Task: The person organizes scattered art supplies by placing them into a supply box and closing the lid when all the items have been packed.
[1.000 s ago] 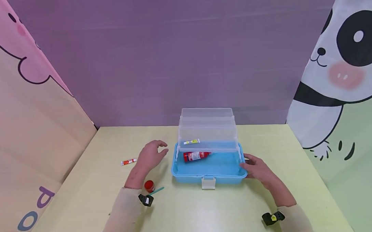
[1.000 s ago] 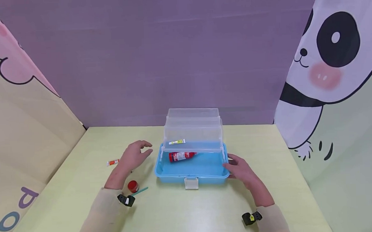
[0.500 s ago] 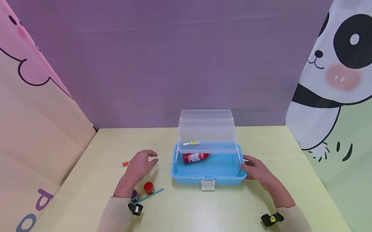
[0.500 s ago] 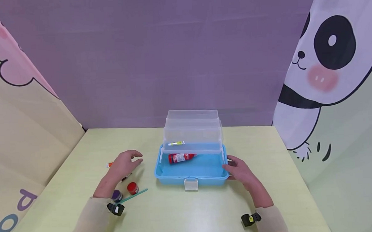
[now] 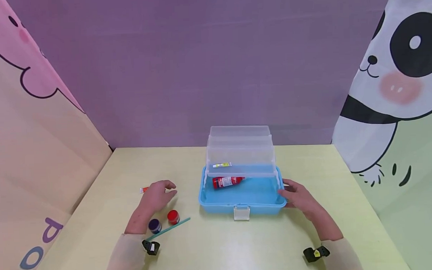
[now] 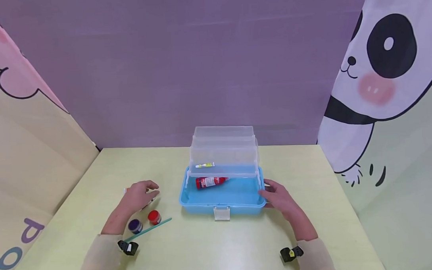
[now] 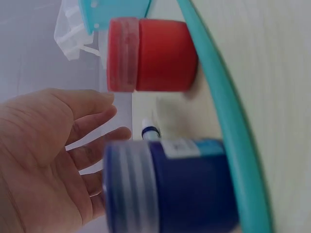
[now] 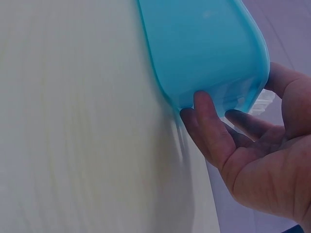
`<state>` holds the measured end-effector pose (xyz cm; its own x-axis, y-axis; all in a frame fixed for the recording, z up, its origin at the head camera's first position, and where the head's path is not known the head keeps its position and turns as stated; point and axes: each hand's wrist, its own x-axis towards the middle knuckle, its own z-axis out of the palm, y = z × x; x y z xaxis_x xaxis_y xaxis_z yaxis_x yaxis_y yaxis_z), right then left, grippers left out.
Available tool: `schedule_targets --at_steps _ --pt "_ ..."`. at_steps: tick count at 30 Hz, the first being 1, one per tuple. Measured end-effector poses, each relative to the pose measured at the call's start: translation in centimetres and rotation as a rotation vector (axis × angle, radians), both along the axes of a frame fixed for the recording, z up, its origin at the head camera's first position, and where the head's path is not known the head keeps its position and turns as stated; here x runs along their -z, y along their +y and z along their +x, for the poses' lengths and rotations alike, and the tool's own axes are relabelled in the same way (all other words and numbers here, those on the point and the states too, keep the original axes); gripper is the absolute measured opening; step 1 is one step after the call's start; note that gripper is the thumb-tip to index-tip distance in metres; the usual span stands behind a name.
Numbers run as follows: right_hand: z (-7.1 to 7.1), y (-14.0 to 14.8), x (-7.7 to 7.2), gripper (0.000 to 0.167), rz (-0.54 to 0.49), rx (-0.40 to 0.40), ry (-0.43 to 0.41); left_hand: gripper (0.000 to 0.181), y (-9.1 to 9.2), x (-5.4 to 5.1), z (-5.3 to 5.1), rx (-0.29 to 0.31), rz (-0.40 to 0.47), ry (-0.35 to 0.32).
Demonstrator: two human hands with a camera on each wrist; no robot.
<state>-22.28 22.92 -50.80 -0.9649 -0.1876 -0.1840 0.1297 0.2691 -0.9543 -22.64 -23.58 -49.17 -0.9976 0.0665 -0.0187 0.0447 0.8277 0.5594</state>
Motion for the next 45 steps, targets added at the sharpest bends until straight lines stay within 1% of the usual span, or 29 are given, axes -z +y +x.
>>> schedule_targets --at_steps 4,7,11,15,20,24,27,31,33,35,37,39,41,42,43,45 --pt "0.0 0.0 0.0 0.058 0.005 0.009 -0.008 0.024 -0.2 0.2 0.1 -0.042 0.001 -0.054" --pt "0.1 0.1 0.0 0.058 0.003 0.008 -0.012 0.024 -0.4 0.6 0.1 -0.059 -0.015 -0.076" --pt "0.1 0.1 0.1 0.058 -0.002 0.006 -0.013 0.025 -0.8 0.9 0.0 -0.053 -0.025 -0.077" --pt "0.1 0.1 0.2 0.059 -0.004 0.003 -0.011 0.026 -0.9 0.9 0.0 -0.058 -0.046 -0.079" --pt "0.2 0.1 0.3 0.058 -0.002 0.002 -0.011 0.023 -1.0 0.8 0.1 -0.056 -0.126 -0.079" --pt "0.3 0.1 0.2 0.058 -0.004 0.003 -0.008 0.017 -0.9 0.7 0.1 -0.05 -0.163 -0.086" --pt "0.3 0.1 0.2 0.058 -0.008 0.002 -0.007 0.012 -0.9 0.7 0.0 -0.037 -0.166 -0.084" --pt "0.3 0.1 0.2 0.059 -0.011 0.001 -0.008 0.008 -1.0 0.9 -0.1 -0.006 -0.177 -0.066" --pt "0.3 0.1 0.2 0.059 -0.012 0.003 -0.009 0.009 -1.1 1.1 -0.2 0.006 -0.176 -0.06" --pt "0.3 0.1 0.3 0.059 -0.012 0.004 -0.008 0.015 -1.2 1.2 -0.2 0.014 -0.167 -0.051" --pt "0.3 0.1 0.2 0.058 -0.016 0.005 -0.007 0.018 -1.3 1.3 -0.3 0.019 -0.163 -0.013" --pt "0.2 0.1 0.3 0.059 -0.019 0.005 -0.004 0.018 -1.3 1.2 -0.3 0.002 -0.168 0.03" --pt "0.2 0.1 0.3 0.059 -0.021 0.004 -0.001 0.01 -1.4 1.2 -0.2 -0.027 -0.18 0.061" --pt "0.2 0.2 0.3 0.059 -0.021 0.003 0.002 0.006 -1.5 1.2 -0.2 -0.044 -0.187 0.065" --pt "0.1 0.2 0.4 0.06 -0.022 0.002 0.003 0.004 -1.5 1.1 -0.2 -0.062 -0.194 0.056" --pt "0.1 0.3 0.4 0.06 -0.022 0.003 0.003 0.011 -1.6 0.9 0.0 -0.087 -0.201 0.017"
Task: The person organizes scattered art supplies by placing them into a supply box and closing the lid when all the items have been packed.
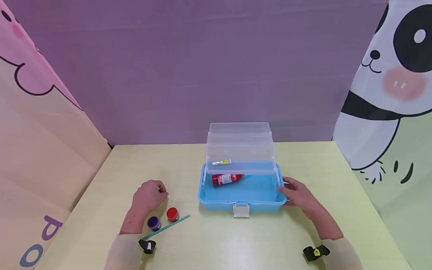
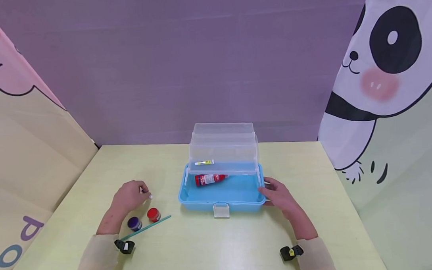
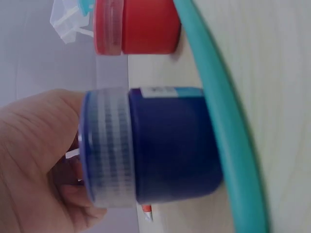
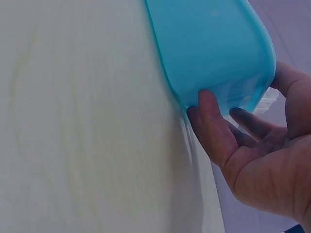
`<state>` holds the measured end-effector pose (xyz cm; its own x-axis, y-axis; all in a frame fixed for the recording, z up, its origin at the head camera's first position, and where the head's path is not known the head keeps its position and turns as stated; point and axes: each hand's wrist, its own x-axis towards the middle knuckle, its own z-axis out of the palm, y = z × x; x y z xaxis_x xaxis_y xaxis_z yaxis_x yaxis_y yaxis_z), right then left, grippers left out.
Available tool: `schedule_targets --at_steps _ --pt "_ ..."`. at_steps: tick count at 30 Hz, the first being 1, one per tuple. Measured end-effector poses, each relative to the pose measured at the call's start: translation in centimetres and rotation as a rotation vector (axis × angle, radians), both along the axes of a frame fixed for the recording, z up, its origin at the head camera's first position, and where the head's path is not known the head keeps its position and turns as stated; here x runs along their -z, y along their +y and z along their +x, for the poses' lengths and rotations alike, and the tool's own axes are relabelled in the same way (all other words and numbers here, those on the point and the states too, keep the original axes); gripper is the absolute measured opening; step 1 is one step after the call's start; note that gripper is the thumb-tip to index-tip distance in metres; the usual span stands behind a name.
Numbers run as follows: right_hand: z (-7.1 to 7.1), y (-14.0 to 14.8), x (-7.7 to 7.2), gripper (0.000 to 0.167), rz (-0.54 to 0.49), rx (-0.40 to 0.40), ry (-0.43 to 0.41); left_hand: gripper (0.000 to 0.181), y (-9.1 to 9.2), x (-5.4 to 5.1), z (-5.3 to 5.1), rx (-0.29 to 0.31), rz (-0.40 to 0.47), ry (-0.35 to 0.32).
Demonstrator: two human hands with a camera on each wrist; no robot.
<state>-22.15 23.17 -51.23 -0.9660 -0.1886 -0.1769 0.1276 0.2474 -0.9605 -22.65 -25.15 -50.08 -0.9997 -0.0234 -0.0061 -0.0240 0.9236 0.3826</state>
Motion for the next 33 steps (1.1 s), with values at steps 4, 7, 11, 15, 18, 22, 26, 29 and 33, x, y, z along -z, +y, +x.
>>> schedule_targets --at_steps 4,7,11,15,18,22,26,29,33 --pt "-0.13 0.12 0.03 0.059 -0.004 0.008 -0.004 0.025 -0.02 -0.28 0.06 -0.022 -0.012 -0.075" --pt "-0.22 0.07 0.11 0.058 -0.008 0.01 -0.01 0.032 -0.02 -0.31 0.11 -0.043 -0.029 -0.117" --pt "-0.16 -0.14 0.12 0.057 -0.003 0.003 -0.018 0.035 -0.03 -0.27 0.21 -0.06 -0.064 -0.148" --pt "-0.14 -0.23 0.03 0.056 0.002 0.01 -0.022 0.025 -0.09 -0.29 0.21 -0.047 -0.078 -0.144" --pt "-0.2 -0.18 0.03 0.056 0.001 0.012 -0.022 0.019 -0.17 -0.45 0.21 -0.036 -0.075 -0.141" --pt "-0.2 -0.12 0.08 0.056 0.002 0.014 -0.022 0.02 -0.23 -0.56 0.15 -0.028 -0.062 -0.141" --pt "-0.1 -0.08 0.13 0.057 0.001 0.015 -0.022 0.019 -0.23 -0.35 -0.03 -0.028 -0.047 -0.136" --pt "-0.07 -0.07 0.17 0.058 -0.005 0.013 -0.022 0.016 -0.2 -0.22 -0.1 -0.027 -0.041 -0.136" --pt "-0.13 -0.05 0.24 0.059 -0.011 0.015 -0.021 0.014 -0.15 -0.43 -0.05 -0.021 -0.029 -0.137"
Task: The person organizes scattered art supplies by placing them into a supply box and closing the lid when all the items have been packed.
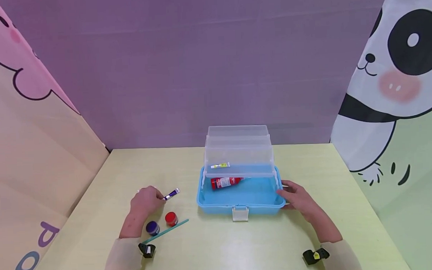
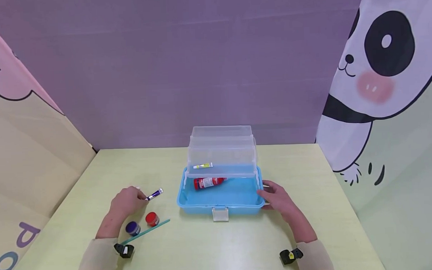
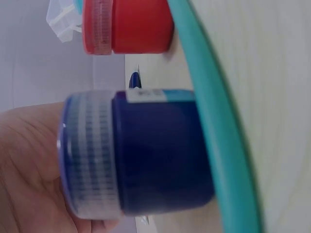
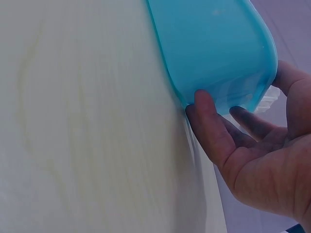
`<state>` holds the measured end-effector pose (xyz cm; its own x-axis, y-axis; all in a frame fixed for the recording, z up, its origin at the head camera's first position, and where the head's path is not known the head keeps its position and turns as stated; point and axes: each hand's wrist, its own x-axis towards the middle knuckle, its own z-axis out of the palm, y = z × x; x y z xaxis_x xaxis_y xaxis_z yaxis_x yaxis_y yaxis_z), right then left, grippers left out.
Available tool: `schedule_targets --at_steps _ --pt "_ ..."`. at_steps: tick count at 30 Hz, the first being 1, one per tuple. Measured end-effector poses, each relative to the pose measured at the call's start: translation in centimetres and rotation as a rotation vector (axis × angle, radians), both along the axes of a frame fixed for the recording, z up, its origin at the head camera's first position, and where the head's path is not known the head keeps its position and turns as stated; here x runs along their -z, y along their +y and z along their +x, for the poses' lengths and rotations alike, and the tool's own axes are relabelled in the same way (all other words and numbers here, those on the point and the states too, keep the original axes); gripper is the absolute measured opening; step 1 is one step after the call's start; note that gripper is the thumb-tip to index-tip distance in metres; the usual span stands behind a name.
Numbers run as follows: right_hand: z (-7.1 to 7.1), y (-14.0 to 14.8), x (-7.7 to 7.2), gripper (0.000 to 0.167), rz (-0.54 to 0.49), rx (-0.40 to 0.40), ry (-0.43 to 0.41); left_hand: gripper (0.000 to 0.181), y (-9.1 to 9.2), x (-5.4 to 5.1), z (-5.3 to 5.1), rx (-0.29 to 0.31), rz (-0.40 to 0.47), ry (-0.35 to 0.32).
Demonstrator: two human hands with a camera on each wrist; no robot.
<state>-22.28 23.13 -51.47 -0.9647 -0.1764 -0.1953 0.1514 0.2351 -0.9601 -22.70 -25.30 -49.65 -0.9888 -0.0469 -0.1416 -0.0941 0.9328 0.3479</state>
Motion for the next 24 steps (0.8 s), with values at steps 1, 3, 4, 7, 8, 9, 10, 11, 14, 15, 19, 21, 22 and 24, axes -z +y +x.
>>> schedule_targets --at_steps 1,3,4,7,8,9,10,11,14,15,19,21,22,24 --pt "-0.01 0.0 0.01 0.059 0.0 0.0 0.0 0.015 0.02 -0.05 0.04 -0.001 0.003 0.0" --pt "-0.02 0.01 0.01 0.06 0.003 0.002 -0.001 0.016 0.01 -0.1 0.08 -0.002 0.006 0.003" --pt "-0.02 0.02 0.0 0.06 0.003 0.001 -0.002 0.016 0.02 -0.09 0.09 -0.002 0.005 0.007" --pt "0.03 0.01 -0.06 0.061 0.007 0.001 -0.002 0.017 0.02 0.06 0.09 -0.003 0.004 0.023" --pt "0.06 0.0 -0.08 0.061 0.008 0.002 -0.002 0.017 0.01 0.13 0.11 -0.002 0.004 0.031" --pt "0.09 0.0 -0.1 0.061 0.008 0.001 -0.003 0.016 0.03 0.19 0.15 0.003 0.004 0.041" --pt "0.09 -0.01 -0.16 0.06 0.008 0.002 -0.002 0.016 0.04 0.18 0.16 0.01 0.004 0.053" --pt "0.09 -0.01 -0.2 0.06 0.009 0.001 -0.001 0.015 0.05 0.12 0.16 0.015 0.005 0.063" --pt "0.11 -0.03 -0.27 0.058 0.006 0.007 -0.003 0.014 0.03 -0.05 0.2 0.029 0.007 0.086" --pt "0.1 -0.03 -0.28 0.057 0.005 0.008 -0.003 0.014 0.0 -0.1 0.22 0.034 0.006 0.09" --pt "0.08 -0.07 -0.34 0.056 0.003 0.013 0.0 0.013 -0.24 -0.16 0.31 0.04 -0.004 0.11" --pt "0.07 -0.08 -0.36 0.057 0.005 0.013 -0.001 0.013 -0.38 -0.19 0.43 0.046 0.003 0.125" --pt "0.09 -0.1 -0.39 0.057 0.005 0.014 -0.001 0.013 -0.46 -0.21 0.49 0.051 0.009 0.135" --pt "0.09 -0.14 -0.41 0.057 0.002 0.012 -0.004 0.014 -0.65 -0.27 0.6 0.059 0.028 0.154"
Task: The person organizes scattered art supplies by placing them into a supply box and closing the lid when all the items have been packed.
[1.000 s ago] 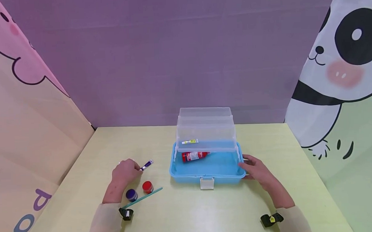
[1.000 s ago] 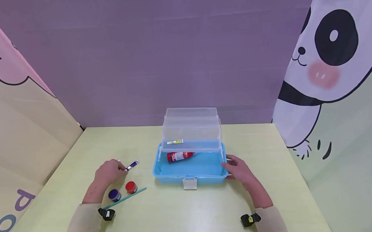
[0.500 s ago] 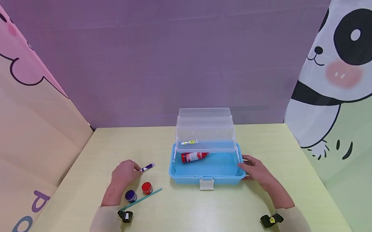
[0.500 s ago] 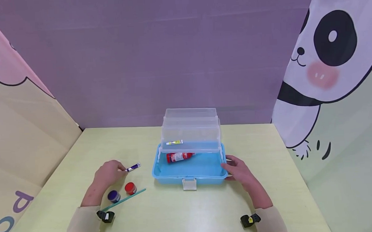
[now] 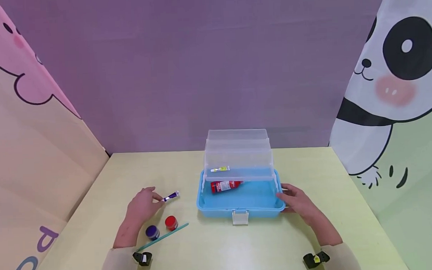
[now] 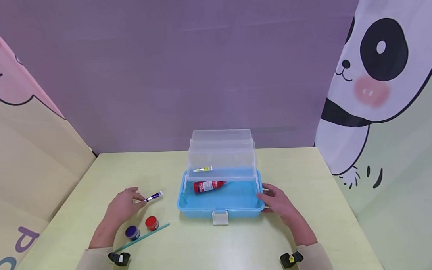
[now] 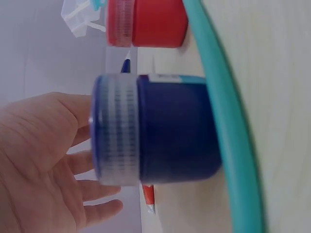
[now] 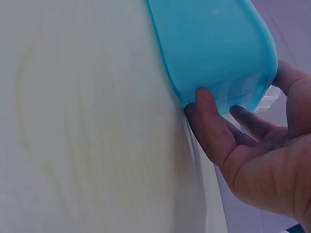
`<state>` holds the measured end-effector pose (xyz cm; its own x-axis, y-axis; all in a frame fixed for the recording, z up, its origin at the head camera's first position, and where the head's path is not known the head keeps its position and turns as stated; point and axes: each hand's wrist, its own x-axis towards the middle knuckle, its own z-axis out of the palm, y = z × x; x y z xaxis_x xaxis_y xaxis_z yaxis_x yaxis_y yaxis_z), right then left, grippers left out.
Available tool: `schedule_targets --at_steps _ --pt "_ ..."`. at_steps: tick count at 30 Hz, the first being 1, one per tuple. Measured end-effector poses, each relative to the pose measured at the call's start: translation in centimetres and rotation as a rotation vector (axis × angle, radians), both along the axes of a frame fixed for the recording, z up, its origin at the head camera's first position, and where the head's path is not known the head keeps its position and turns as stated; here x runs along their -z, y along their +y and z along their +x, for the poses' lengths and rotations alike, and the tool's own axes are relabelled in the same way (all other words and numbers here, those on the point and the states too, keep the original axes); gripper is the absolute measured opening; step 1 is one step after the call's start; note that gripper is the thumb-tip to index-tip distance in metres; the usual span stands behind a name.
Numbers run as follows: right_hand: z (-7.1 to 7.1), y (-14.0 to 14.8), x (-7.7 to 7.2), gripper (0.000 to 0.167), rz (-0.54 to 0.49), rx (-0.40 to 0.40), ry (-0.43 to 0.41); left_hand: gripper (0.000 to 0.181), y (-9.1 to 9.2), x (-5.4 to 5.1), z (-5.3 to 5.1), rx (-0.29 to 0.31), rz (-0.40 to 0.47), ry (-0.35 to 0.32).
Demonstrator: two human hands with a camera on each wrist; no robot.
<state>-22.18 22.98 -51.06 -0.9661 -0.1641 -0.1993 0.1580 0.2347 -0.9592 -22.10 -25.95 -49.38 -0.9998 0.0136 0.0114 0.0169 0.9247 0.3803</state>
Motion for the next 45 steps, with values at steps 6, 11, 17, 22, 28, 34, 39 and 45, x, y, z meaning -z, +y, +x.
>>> schedule_targets --at_steps 6,11,17,22,28,34,39,45 --pt "0.0 0.0 0.2 0.058 -0.021 -0.023 -0.008 0.017 -0.3 -0.3 0.4 0.014 0.038 0.051" --pt "-0.1 0.1 0.1 0.06 -0.021 -0.041 0.015 0.016 -0.1 -1.3 0.3 0.04 0.036 0.15" --pt "0.0 0.3 0.2 0.06 -0.011 -0.023 0.0 0.014 0.6 -3.0 0.5 0.076 0.034 0.23" --pt "0.1 0.3 0.2 0.06 -0.011 -0.011 0.001 0.013 1.5 -4.6 0.7 0.09 0.055 0.269" --pt "0.2 0.1 0.1 0.061 -0.009 -0.015 0.006 0.014 2.1 -5.3 0.4 0.112 0.062 0.254" --pt "0.3 0.1 0.0 0.061 -0.008 -0.018 0.0 0.014 2.7 -5.7 -0.5 0.123 0.075 0.219" --pt "0.3 0.2 0.2 0.059 -0.007 -0.011 0.01 0.015 3.5 -5.8 -1.0 0.129 0.1 0.192" --pt "-0.1 0.3 0.0 0.06 -0.021 -0.021 0.003 0.016 4.8 -6.5 -2.2 0.129 0.093 0.168"
